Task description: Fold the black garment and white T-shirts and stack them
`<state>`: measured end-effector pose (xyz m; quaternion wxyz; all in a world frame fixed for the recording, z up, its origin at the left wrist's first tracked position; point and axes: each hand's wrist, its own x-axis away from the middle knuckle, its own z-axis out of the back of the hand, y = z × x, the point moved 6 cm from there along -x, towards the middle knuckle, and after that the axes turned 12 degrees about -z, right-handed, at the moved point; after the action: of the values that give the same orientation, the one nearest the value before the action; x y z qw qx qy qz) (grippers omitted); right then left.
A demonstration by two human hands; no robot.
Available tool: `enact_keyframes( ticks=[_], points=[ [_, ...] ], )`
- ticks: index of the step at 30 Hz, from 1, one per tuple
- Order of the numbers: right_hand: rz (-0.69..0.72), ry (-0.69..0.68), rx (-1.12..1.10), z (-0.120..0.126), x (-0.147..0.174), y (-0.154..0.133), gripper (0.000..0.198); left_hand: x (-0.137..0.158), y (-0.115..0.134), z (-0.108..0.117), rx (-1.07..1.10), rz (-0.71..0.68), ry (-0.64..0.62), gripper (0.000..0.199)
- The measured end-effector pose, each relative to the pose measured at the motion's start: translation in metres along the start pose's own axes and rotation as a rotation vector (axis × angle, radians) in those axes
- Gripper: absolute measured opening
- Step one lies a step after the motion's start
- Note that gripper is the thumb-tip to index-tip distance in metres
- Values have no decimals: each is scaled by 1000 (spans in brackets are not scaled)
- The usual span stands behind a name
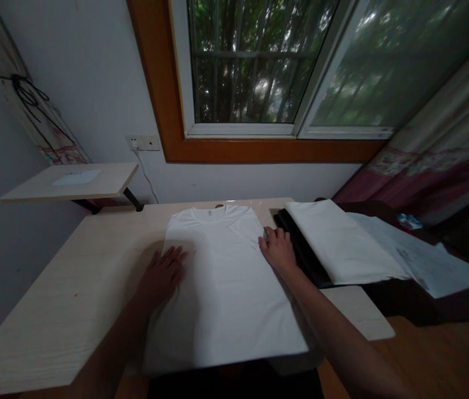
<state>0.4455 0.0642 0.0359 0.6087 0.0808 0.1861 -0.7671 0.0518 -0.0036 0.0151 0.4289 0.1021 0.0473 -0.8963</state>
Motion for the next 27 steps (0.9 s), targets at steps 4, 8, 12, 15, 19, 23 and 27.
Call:
enact_keyframes(
  ticks=[4, 8, 12, 15, 19, 23, 27],
  points=[
    [-149, -162, -134, -14, -14, 10, 44, 14, -20, 2, 44, 6, 35, 48],
    [-291, -348, -257, -27, -27, 19, 36, 21, -32, 12, 108, 26, 97, 44],
    [-285, -377, -327, -23, -33, 8, 25, 5, -29, 29, 229, 57, 215, 39],
    [-172, -298, -447, -10, -30, -19, 29, -26, -22, 33, 389, 110, 276, 38],
    [34, -279, -535, 5, -11, -69, 38, -88, -6, 15, 868, 240, 248, 45],
    [205, -358, -566, 15, 20, -114, 38, -144, 8, -15, 1308, 446, 249, 63],
    [382, -394, -522, 19, 51, -142, 36, -173, 5, -29, 1225, 492, 261, 80]
  ],
)
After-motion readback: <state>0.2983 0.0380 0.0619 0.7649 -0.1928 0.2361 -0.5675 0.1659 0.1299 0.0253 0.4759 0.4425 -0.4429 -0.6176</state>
